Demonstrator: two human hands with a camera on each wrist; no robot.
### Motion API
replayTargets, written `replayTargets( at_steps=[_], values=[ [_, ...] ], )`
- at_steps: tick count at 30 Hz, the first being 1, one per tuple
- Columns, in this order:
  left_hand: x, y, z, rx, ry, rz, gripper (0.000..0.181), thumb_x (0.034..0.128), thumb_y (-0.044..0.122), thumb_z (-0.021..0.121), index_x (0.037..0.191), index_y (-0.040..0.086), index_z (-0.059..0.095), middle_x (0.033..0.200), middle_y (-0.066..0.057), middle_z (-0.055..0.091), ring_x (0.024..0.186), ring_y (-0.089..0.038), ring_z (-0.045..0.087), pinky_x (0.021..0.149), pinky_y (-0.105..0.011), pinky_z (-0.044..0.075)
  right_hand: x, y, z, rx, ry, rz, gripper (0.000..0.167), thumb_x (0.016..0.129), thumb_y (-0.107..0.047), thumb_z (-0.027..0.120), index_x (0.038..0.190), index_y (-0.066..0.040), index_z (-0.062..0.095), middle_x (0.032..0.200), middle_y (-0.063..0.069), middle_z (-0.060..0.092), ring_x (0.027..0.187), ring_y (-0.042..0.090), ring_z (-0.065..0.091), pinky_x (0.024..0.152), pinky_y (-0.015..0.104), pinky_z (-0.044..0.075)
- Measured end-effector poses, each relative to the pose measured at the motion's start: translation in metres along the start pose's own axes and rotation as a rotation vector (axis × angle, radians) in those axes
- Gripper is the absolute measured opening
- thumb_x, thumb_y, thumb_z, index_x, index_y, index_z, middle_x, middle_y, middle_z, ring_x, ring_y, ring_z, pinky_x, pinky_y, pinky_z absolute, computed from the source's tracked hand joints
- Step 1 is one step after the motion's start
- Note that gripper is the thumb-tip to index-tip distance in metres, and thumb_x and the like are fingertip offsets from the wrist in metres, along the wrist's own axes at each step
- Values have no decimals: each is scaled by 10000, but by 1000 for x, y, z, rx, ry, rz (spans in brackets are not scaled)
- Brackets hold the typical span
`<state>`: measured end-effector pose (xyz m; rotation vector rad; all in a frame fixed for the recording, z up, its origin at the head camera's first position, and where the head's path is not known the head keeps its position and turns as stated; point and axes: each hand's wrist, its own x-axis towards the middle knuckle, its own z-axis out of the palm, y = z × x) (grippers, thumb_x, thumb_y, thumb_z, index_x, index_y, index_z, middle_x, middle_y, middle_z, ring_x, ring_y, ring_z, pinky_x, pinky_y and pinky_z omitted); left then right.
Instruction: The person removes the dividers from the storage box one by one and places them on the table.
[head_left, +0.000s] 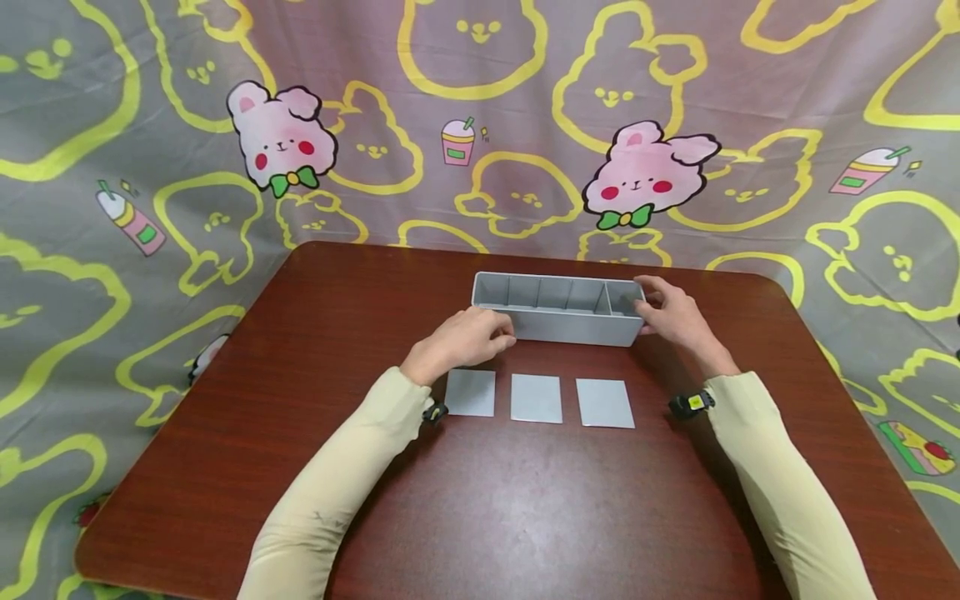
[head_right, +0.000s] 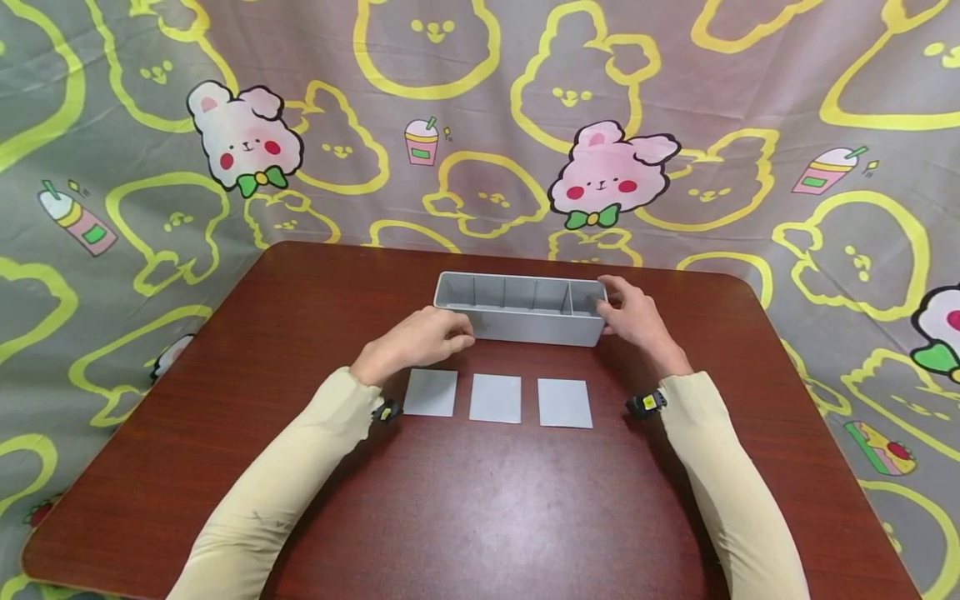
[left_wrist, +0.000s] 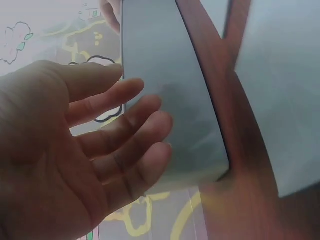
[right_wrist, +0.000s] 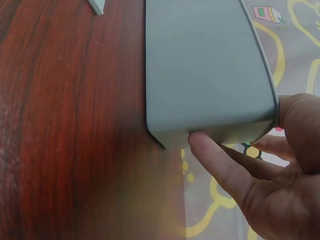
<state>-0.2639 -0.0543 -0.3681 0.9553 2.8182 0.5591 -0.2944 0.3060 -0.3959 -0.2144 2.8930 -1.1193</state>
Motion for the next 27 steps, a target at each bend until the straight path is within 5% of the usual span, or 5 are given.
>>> replayTargets(
  at_steps=[8,15,22,27],
  values=[
    [9,11,0,-22,84,-6,203,995,263,570,1129,154,678,1013,16,703,818,-115,619,748,-320,508,1,-1,0,-7,3,-6,543,1001,-182,534,1507,-121,348,1372,330,491,803,328,724,719,373,589],
    [19,23,0,-57,141,-14,244,997,284,561,1173,143,655,875,27,659,695,-109,570,636,-265,454,1,1,0,-15,6,1,535,1002,-201,528,1501,-114,355,1377,320,493,786,293,725,688,297,579],
    [28,36,-1,-83,161,-21,272,1004,290,552,1223,143,621,896,25,640,704,-102,570,628,-251,450,2,1,0,-11,4,6,532,998,-180,529,1499,-124,359,1358,310,509,769,268,722,703,341,584],
    [35,42,-1,-97,169,-24,284,1005,296,549,1244,151,600,903,40,632,713,-96,574,636,-253,457,2,1,0,-15,2,-4,537,1000,-191,534,1501,-117,357,1365,318,501,750,229,721,670,255,565]
  ],
)
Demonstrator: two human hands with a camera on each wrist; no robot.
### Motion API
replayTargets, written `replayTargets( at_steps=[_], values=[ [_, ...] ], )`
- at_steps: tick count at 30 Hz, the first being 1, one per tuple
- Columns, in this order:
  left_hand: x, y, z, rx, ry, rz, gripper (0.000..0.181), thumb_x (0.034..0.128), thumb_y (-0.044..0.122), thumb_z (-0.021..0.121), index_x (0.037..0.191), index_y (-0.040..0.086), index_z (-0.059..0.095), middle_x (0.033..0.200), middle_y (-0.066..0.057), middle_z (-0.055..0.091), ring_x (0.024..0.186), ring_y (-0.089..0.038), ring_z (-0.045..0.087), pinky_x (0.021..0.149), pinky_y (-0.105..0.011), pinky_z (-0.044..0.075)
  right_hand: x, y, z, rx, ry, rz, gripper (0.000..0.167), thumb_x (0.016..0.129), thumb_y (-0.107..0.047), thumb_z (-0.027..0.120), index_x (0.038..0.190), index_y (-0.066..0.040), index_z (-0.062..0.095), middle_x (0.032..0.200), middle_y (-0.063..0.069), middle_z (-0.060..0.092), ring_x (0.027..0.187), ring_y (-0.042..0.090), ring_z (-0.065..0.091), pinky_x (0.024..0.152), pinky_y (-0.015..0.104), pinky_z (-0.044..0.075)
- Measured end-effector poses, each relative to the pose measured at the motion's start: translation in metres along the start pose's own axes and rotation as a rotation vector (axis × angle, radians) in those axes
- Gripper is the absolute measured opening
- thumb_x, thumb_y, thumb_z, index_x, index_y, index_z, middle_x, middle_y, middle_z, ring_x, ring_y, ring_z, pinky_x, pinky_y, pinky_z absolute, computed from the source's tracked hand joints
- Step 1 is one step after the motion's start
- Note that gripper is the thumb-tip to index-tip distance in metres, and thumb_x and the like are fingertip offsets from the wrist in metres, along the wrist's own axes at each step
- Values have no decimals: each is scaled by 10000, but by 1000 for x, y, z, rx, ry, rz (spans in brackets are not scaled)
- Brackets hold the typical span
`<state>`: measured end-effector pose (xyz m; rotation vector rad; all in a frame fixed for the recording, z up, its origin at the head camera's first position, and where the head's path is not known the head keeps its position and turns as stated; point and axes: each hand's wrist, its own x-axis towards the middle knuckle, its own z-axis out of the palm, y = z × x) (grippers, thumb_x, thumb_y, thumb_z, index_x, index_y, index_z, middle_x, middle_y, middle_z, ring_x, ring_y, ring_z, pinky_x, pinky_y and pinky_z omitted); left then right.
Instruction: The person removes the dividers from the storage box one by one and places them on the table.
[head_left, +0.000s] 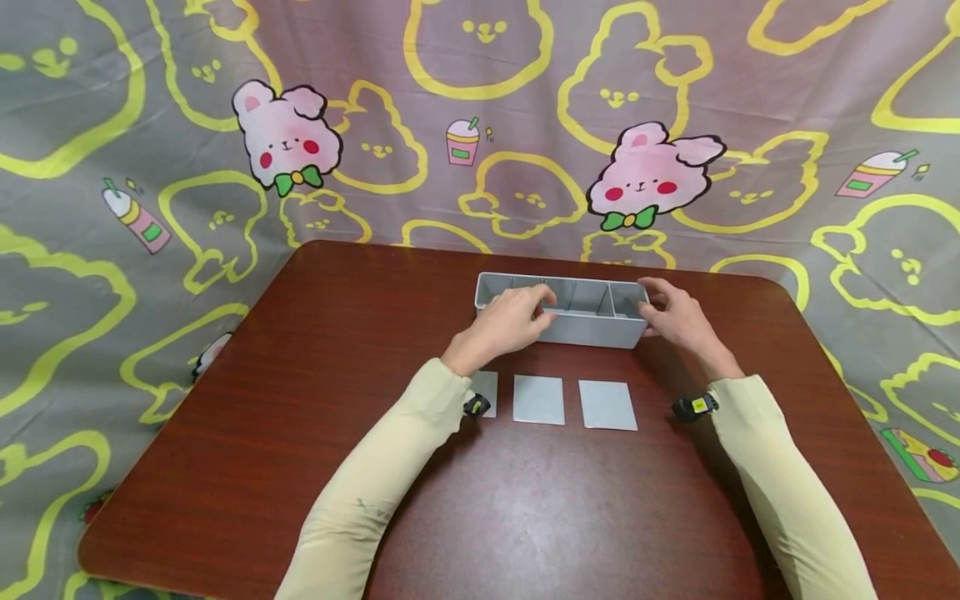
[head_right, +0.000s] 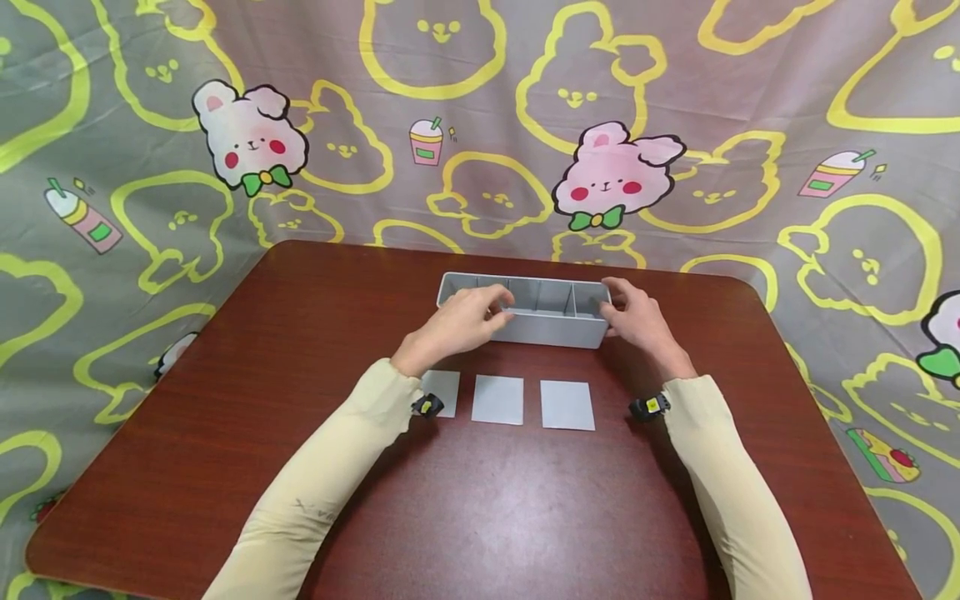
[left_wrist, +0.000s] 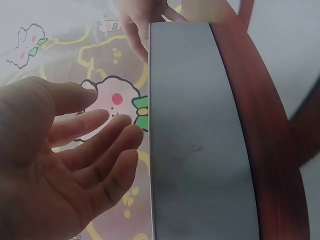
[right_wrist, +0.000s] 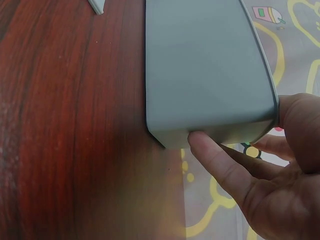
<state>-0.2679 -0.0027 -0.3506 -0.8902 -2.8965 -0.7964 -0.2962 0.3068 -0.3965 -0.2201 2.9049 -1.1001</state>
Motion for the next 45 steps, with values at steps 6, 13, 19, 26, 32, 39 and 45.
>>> replayTargets(
  at_steps=[6,13,19,26,32,39,45],
  values=[
    [8,8,3,-41,34,13,307,1007,296,541,1264,133,582,882,57,607,707,-100,565,623,-248,448,-3,-1,-1,4,-2,-8,547,1001,-206,537,1507,-119,350,1378,319,490,767,240,724,662,225,559],
    [18,18,11,-98,81,21,260,1004,272,552,1221,134,590,926,24,640,760,-98,582,657,-241,457,-4,-1,-2,9,0,-11,548,1004,-213,533,1509,-115,346,1380,334,481,781,283,730,657,209,549],
    [24,21,21,-99,96,34,264,1004,273,550,1216,124,598,963,11,633,834,-108,584,710,-243,462,-2,0,-1,6,3,10,539,1000,-205,531,1503,-128,353,1389,316,481,786,268,727,674,238,561],
    [31,25,28,-135,117,15,257,1003,266,555,1207,116,600,1017,-4,649,922,-133,616,764,-252,481,-2,0,0,6,4,16,537,996,-196,535,1499,-133,358,1381,317,482,773,245,723,699,318,586],
    [41,31,35,-180,127,-1,277,998,273,565,1217,107,598,1016,1,636,921,-123,613,766,-246,479,-1,-1,0,16,13,31,538,996,-188,535,1500,-128,356,1371,328,482,768,243,724,736,426,589],
    [48,35,42,-151,131,-40,272,999,297,557,1214,135,589,1052,-3,620,922,-120,605,765,-255,476,0,-2,1,13,5,30,543,993,-181,527,1503,-119,349,1347,323,511,772,235,722,741,445,587],
    [56,37,45,-108,95,-83,279,1004,352,535,1220,177,564,1012,25,568,830,-121,546,693,-243,440,1,-2,1,15,5,31,541,991,-178,526,1499,-114,352,1330,319,526,784,247,721,735,439,589]
  ],
)
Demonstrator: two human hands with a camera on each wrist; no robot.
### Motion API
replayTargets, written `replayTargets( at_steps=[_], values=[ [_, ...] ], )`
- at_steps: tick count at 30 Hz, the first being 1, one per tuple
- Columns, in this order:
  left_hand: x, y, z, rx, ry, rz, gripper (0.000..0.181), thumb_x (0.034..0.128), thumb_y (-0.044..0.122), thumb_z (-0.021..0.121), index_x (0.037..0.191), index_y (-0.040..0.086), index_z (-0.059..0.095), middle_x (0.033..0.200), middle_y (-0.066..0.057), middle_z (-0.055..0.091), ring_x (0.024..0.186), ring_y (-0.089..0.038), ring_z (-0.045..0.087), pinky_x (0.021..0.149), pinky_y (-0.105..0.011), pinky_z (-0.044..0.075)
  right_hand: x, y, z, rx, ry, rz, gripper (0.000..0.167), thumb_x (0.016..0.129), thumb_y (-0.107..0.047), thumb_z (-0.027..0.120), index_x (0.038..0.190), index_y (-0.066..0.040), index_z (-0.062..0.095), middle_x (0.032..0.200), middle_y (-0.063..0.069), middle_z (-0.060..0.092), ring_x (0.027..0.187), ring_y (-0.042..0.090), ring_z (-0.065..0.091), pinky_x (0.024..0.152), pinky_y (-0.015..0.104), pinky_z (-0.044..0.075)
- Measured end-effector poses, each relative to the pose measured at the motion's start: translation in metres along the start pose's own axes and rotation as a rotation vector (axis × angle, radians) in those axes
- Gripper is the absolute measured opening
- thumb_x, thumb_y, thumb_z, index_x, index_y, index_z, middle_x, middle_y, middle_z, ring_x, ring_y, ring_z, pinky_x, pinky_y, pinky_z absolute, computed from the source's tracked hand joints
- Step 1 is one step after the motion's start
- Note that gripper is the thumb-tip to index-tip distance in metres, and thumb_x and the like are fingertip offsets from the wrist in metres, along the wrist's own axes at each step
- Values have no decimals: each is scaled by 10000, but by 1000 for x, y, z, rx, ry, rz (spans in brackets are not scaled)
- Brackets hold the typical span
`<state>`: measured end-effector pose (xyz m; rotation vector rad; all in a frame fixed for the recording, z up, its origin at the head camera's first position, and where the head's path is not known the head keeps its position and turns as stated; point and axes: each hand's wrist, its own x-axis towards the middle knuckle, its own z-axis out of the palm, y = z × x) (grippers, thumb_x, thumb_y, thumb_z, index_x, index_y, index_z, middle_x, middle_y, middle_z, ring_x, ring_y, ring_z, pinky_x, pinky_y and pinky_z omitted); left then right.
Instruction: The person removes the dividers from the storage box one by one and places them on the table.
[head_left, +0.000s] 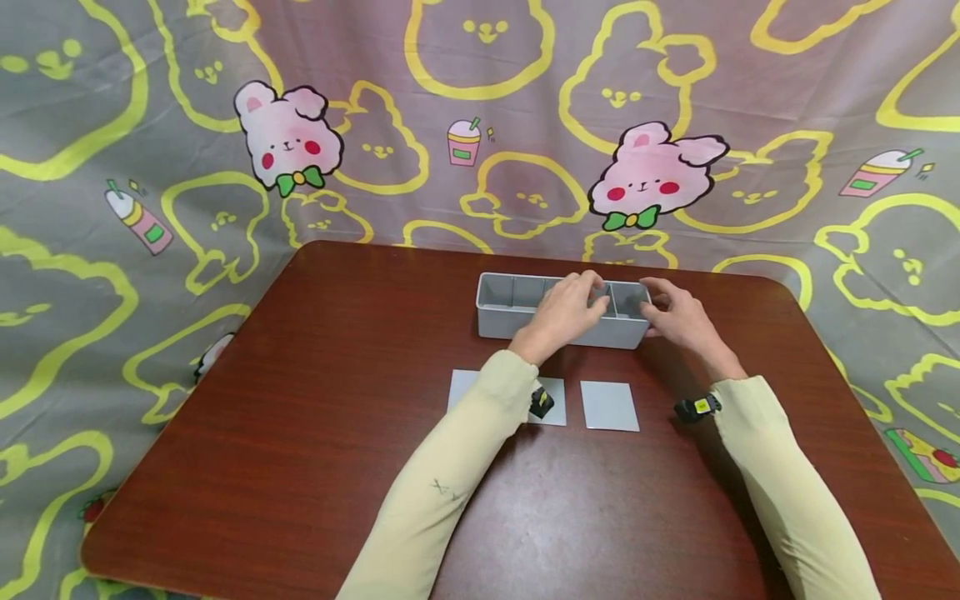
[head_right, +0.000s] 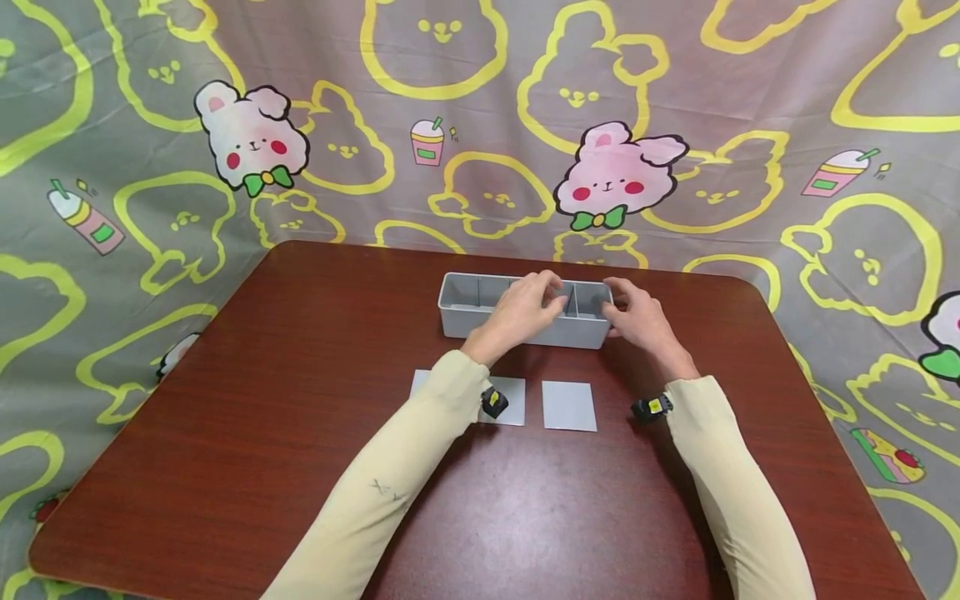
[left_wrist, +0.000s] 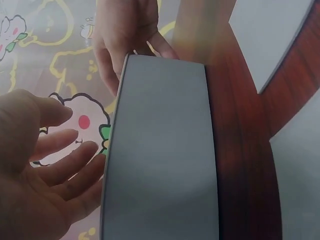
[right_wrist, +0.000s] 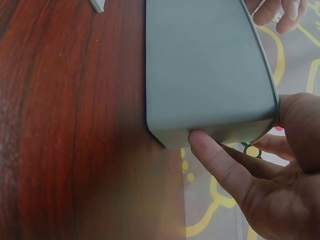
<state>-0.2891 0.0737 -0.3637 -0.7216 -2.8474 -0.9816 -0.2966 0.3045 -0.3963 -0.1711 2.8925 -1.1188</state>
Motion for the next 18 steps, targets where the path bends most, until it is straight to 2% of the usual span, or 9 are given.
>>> replayTargets(
  at_steps=[4,9,14,18],
  values=[
    [5,3,3,28,0,-41,318,993,399,542,1226,183,554,1001,28,568,764,-121,540,654,-247,438,0,0,0,-1,3,-6,537,994,-184,521,1498,-111,352,1327,320,531,782,256,722,725,435,590],
    [11,6,6,50,-3,-109,391,971,447,565,1243,166,558,1093,25,606,799,-115,576,697,-269,480,0,-2,0,2,-7,-19,542,1001,-211,518,1505,-111,345,1318,322,538,785,269,724,717,424,591],
    [15,7,12,85,-30,-151,388,965,459,570,1222,169,563,987,44,616,718,-125,588,636,-280,471,-1,-3,-1,-11,-7,-28,544,1003,-217,516,1508,-111,343,1326,330,532,787,301,728,722,437,588],
    [17,6,18,130,-34,-159,364,969,475,551,1184,182,565,924,60,609,693,-126,587,591,-291,460,-2,-2,-1,-18,-3,-32,542,1001,-220,514,1504,-102,350,1327,333,532,776,290,732,726,435,587]
  ],
)
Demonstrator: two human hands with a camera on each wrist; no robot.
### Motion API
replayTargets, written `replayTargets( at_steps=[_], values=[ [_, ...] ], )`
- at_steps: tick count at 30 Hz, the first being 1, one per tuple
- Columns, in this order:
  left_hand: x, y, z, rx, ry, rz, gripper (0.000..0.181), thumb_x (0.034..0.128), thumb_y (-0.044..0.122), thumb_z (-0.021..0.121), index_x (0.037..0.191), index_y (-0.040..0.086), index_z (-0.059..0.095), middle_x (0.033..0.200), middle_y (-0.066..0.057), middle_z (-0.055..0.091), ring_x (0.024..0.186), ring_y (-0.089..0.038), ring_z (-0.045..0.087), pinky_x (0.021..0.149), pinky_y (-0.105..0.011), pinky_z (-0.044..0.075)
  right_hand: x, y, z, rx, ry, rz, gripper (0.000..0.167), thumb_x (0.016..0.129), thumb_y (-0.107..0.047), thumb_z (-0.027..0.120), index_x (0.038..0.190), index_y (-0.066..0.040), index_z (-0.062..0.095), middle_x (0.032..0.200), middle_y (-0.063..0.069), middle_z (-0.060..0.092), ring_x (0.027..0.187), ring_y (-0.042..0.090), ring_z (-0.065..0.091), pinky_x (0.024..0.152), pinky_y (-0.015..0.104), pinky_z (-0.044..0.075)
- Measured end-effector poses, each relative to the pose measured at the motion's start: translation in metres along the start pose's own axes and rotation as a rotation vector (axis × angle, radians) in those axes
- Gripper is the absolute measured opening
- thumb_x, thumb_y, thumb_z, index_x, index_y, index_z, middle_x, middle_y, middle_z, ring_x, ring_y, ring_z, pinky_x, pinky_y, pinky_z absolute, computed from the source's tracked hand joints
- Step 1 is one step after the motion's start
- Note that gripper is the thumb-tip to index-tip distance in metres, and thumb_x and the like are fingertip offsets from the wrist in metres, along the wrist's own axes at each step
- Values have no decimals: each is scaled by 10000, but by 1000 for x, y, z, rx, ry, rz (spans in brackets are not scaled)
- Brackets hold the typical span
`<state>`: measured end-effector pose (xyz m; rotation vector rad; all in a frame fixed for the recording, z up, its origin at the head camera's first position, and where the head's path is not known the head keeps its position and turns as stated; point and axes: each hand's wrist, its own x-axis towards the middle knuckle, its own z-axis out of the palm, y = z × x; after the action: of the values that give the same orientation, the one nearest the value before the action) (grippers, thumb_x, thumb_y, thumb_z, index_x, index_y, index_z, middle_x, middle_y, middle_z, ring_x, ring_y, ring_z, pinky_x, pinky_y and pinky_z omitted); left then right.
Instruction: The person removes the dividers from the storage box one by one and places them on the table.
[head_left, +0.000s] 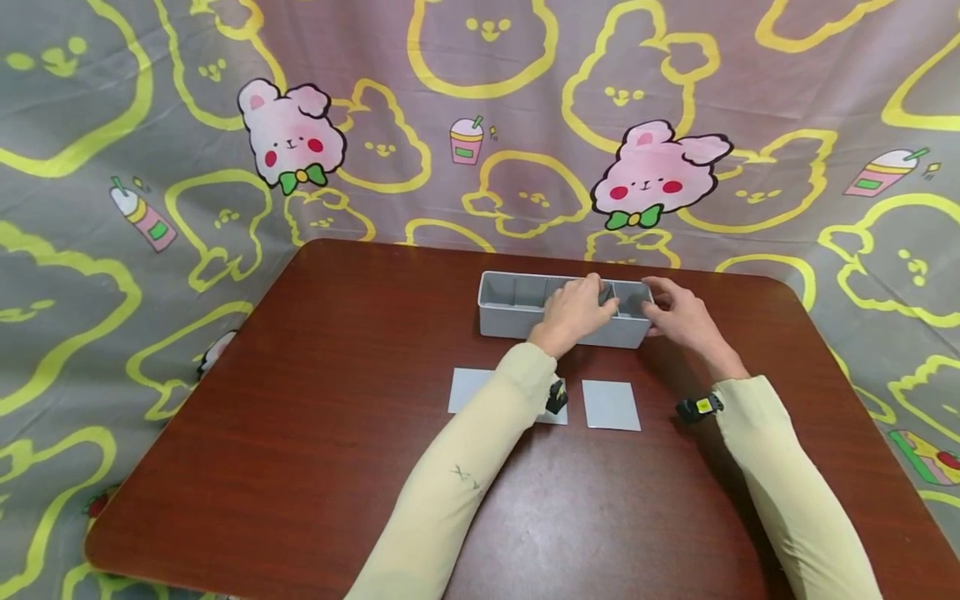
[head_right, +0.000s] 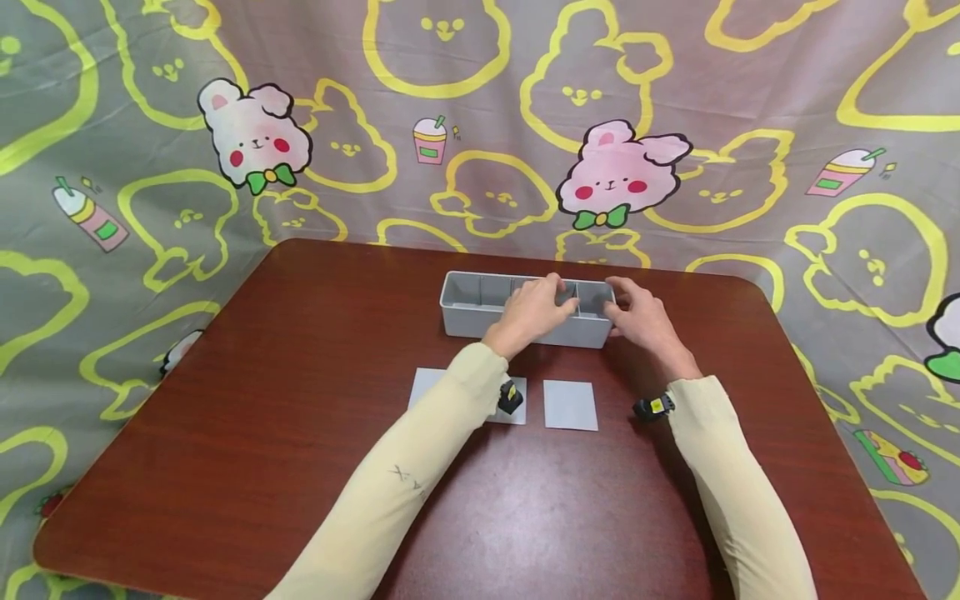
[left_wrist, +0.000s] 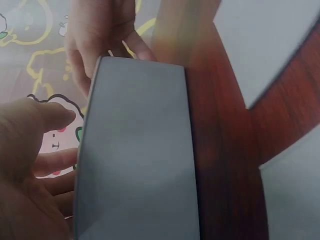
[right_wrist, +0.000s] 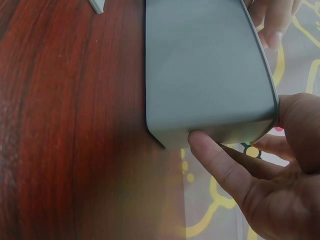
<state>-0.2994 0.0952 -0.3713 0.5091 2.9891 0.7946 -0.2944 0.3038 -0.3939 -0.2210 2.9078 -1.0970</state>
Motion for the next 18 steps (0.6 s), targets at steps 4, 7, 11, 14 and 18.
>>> replayTargets(
  at_steps=[4,7,11,14,18],
  values=[
    [2,5,5,18,1,-3,319,973,486,537,1085,187,558,857,55,592,684,-129,590,567,-296,450,-1,2,-2,-5,9,2,540,999,-218,520,1500,-102,356,1317,327,541,766,265,733,709,393,591],
    [2,9,9,31,-8,-19,316,971,502,530,1057,199,561,837,48,588,690,-130,596,575,-302,453,-1,4,-2,-1,4,2,545,1001,-222,519,1504,-102,348,1323,328,534,772,258,732,718,399,592],
    [2,15,13,93,1,-38,362,970,527,514,1102,199,589,894,33,620,736,-142,629,616,-319,484,0,5,-2,8,-1,-1,547,1005,-225,510,1510,-102,339,1324,333,529,786,272,729,738,442,587],
    [3,18,15,130,18,-42,359,973,531,502,1064,197,598,920,21,638,773,-160,655,655,-335,503,0,4,-2,9,0,-2,542,1004,-214,510,1507,-100,343,1316,332,537,789,285,728,738,454,584],
    [3,21,17,116,37,-43,321,981,500,508,979,194,605,852,19,634,781,-171,657,679,-353,505,1,3,-1,12,-5,-5,540,1006,-205,512,1506,-94,342,1311,331,540,800,311,727,732,455,585]
  ],
)
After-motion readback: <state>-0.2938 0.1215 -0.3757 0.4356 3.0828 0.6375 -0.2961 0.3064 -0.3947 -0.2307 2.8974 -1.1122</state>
